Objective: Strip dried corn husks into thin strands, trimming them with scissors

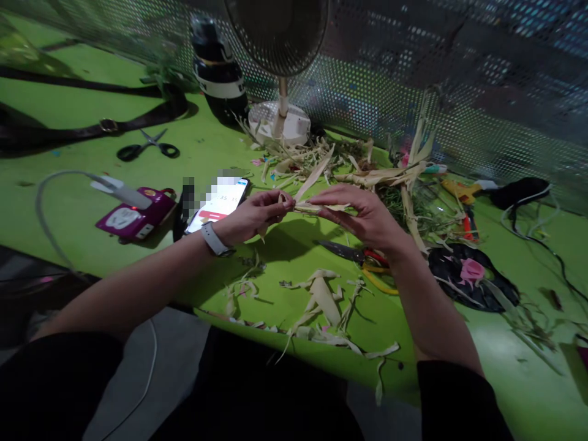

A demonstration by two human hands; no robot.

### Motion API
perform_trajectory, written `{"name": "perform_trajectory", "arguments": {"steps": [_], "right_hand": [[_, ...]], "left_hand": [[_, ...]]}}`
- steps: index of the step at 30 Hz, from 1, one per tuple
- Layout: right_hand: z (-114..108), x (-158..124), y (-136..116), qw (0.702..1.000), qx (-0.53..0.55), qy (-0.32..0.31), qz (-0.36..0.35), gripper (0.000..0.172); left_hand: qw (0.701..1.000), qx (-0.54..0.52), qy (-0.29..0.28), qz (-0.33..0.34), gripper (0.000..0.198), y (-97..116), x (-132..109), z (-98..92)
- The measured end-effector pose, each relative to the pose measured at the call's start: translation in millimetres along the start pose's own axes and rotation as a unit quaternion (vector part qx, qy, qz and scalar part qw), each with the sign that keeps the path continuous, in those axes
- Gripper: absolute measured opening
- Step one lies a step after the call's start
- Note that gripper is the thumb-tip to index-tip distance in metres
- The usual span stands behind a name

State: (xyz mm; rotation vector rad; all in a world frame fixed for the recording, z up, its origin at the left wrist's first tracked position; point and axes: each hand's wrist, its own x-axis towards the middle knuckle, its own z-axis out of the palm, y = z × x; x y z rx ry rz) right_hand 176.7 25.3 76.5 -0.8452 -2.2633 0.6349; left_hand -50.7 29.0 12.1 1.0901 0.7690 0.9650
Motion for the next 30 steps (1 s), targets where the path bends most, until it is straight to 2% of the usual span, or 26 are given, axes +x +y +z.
{"name": "perform_trajectory", "arguments": {"steps": [4,8,11,15,19,25,30], "right_hand": [[8.3,1.6,-0.6,0.998,0.006,0.063,0.008,0.019],[18.1,-0.2,-6.3,0.998,-0.009,0.066,0.016,0.025],[27.6,-4.2,-12.7,0.993,0.070,0.054,0.074,0.029],[38.2,-8.1,-18.1,0.968,0.202,0.004,0.152,0.041],[43.5,-6.6,-17.2,0.956,0.230,0.013,0.184,0.047],[44.3,0.1,-12.1,0.938,0.265,0.049,0.219,0.043],[39.9,0.8,-5.1,0.952,0.220,0.029,0.212,0.038]], "left_hand": [[0.999,-0.006,-0.008,-0.036,0.023,-0.9,-2.3,4.7],[0.999,0.016,-0.030,-0.028,0.025,-2.7,-4.6,7.6],[0.996,0.047,-0.070,-0.008,0.031,-5.7,-6.1,10.4],[0.992,0.083,-0.095,0.007,0.042,-11.4,-6.7,14.6],[0.993,0.089,-0.082,0.006,0.040,-15.4,-6.9,16.1],[0.998,0.055,-0.016,0.016,0.048,-18.4,-5.7,12.9],[0.997,0.082,0.007,0.015,0.045,-16.4,-1.5,7.6]]}}
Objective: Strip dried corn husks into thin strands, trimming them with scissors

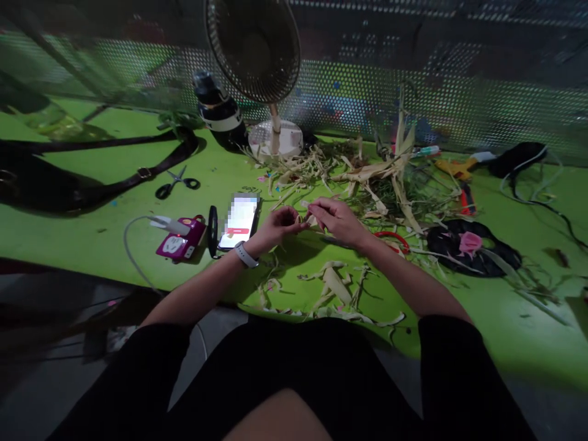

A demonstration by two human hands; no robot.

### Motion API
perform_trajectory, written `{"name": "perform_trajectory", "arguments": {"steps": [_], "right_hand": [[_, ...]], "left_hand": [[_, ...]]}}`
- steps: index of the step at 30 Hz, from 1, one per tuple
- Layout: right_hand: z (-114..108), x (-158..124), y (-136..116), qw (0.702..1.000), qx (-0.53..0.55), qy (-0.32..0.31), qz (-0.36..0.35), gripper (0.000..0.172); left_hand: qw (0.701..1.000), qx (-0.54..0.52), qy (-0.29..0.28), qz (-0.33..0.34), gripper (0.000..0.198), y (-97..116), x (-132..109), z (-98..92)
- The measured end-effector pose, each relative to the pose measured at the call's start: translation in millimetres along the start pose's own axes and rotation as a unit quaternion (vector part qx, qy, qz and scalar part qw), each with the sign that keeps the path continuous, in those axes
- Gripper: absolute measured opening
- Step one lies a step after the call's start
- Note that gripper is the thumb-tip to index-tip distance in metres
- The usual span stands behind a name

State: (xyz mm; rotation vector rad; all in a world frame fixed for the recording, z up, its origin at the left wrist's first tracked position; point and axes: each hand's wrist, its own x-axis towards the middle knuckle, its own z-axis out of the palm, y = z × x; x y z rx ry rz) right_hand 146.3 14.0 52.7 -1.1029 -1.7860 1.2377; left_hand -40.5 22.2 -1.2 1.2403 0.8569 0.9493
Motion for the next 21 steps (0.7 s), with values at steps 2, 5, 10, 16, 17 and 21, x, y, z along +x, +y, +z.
{"name": "perform_trajectory", "arguments": {"steps": [2,5,10,16,17,21], "right_hand": [[-2.5,0.7,1.8,0.999,-0.033,0.004,-0.007,0.035],[-4.1,2.2,4.5,0.999,-0.039,0.002,-0.010,0.030],[-2.1,5.8,10.4,1.000,0.006,0.008,-0.006,0.022],[1.3,8.4,19.5,0.994,-0.102,0.041,-0.008,0.025],[1.8,8.3,19.7,0.993,-0.109,0.045,-0.011,0.025],[4.0,6.7,16.4,0.990,-0.137,0.038,-0.025,0.026]], "left_hand": [[1.000,-0.014,-0.001,-0.007,0.046,1.4,1.4,-1.8],[1.000,-0.024,0.005,-0.011,0.044,3.8,2.0,-3.6],[0.999,-0.004,0.038,0.008,0.042,6.6,1.0,-7.2],[0.999,-0.009,0.037,0.032,0.042,9.7,0.2,-9.8],[0.999,-0.011,0.035,0.037,0.043,9.9,-0.1,-9.7],[0.998,0.001,0.029,0.047,0.041,9.6,-1.5,-8.7]]}}
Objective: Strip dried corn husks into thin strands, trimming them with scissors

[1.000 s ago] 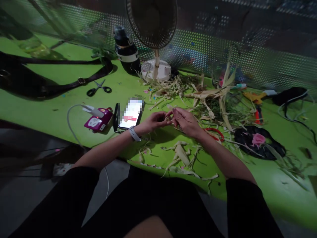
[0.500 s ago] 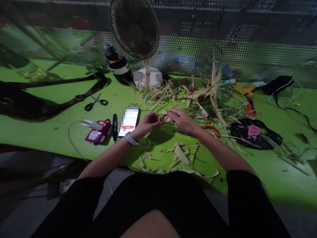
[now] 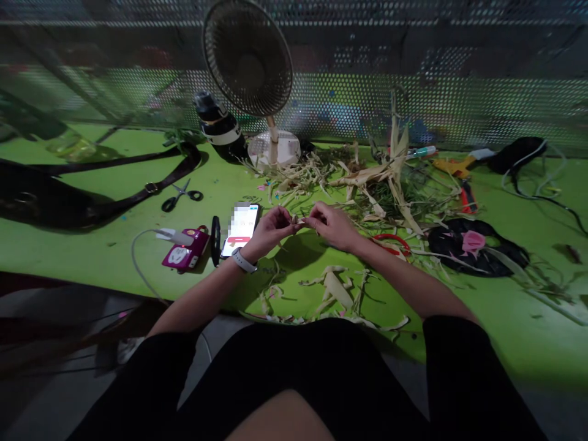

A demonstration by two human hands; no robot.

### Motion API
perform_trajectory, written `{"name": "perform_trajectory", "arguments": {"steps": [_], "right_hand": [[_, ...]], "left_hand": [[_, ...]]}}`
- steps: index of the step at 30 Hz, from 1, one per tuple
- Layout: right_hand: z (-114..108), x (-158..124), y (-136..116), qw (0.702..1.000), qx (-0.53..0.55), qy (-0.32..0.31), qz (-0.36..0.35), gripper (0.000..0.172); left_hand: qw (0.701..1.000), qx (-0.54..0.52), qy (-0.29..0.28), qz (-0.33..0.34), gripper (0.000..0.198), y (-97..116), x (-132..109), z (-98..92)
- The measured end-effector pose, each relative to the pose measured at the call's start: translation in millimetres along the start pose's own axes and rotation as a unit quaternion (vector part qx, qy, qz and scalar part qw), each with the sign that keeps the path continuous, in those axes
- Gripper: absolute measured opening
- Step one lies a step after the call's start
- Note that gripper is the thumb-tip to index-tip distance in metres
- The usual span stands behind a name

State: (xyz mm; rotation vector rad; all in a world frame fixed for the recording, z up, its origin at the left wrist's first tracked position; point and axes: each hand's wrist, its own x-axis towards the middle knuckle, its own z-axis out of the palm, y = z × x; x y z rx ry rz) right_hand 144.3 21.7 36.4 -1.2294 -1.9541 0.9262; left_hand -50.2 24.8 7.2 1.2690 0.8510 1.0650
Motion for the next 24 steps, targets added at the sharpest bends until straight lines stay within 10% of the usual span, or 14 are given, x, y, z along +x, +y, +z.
{"name": "perform_trajectory", "arguments": {"steps": [16,24], "right_hand": [[15.4,-7.6,7.6,0.975,-0.200,0.054,-0.077,0.038],[10.9,-15.3,-8.5,0.929,-0.329,0.140,-0.091,0.047]], "left_hand": [[0.993,-0.077,-0.084,-0.034,0.031,3.6,-5.4,1.6],[0.998,-0.067,-0.012,-0.011,0.036,2.2,-6.3,8.9]]}}
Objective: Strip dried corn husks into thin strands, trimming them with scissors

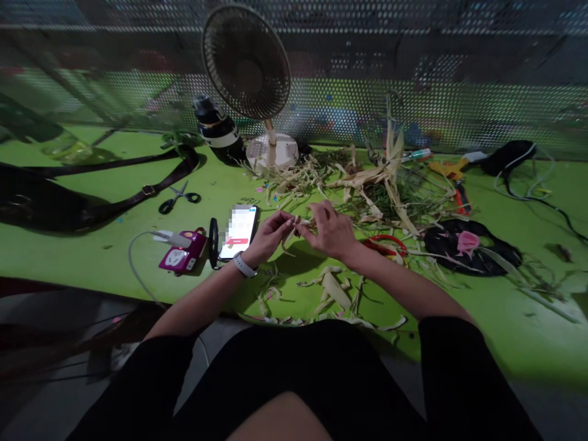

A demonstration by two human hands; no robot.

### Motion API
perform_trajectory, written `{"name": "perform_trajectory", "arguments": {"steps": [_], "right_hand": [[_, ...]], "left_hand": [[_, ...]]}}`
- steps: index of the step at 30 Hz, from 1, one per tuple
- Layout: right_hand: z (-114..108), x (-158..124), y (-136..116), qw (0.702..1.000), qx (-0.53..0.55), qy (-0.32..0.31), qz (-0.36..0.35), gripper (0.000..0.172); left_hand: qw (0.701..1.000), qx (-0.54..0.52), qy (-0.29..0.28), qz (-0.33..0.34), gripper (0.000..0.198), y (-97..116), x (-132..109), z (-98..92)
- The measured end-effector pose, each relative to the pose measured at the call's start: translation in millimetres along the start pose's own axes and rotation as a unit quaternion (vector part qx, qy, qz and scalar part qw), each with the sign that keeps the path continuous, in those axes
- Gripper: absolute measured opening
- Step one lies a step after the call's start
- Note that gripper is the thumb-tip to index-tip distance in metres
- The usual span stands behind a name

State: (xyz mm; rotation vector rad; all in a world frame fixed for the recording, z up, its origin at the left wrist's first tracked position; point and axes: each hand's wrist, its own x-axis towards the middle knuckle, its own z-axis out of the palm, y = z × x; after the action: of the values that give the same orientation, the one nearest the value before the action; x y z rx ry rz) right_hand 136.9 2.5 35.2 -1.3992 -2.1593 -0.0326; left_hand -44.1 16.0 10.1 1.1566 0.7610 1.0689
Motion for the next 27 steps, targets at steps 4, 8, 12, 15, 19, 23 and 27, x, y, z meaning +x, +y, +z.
{"name": "perform_trajectory", "arguments": {"steps": [4,8,12,15,19,23,27], "right_hand": [[-11.2,3.5,-0.7,0.995,-0.050,-0.003,-0.085,0.039],[-10.0,5.8,-1.6,0.993,0.013,-0.037,-0.107,0.024],[-6.4,6.3,-0.7,0.995,0.050,-0.041,-0.076,0.012],[-7.4,8.5,2.7,0.996,0.057,-0.028,-0.062,0.010],[-12.5,13.5,8.2,0.995,0.085,-0.037,-0.034,0.010],[-15.9,14.7,9.5,0.994,0.090,-0.042,-0.050,0.009],[-12.4,11.4,5.0,0.990,0.081,-0.076,-0.082,0.008]], "left_hand": [[1.000,0.021,-0.007,0.019,0.037,-0.3,-0.3,1.8],[0.998,0.050,-0.032,0.027,0.039,-1.0,-0.7,-0.1],[0.996,0.076,-0.047,0.030,0.043,-0.1,0.0,-2.2],[0.993,0.097,-0.048,0.039,0.041,4.3,1.2,-4.8],[0.985,0.152,-0.072,0.046,0.036,13.8,2.9,-11.3],[0.969,0.201,-0.142,0.018,0.033,24.5,4.1,-19.3],[0.939,0.291,-0.171,0.059,0.025,32.2,2.6,-21.0]]}}
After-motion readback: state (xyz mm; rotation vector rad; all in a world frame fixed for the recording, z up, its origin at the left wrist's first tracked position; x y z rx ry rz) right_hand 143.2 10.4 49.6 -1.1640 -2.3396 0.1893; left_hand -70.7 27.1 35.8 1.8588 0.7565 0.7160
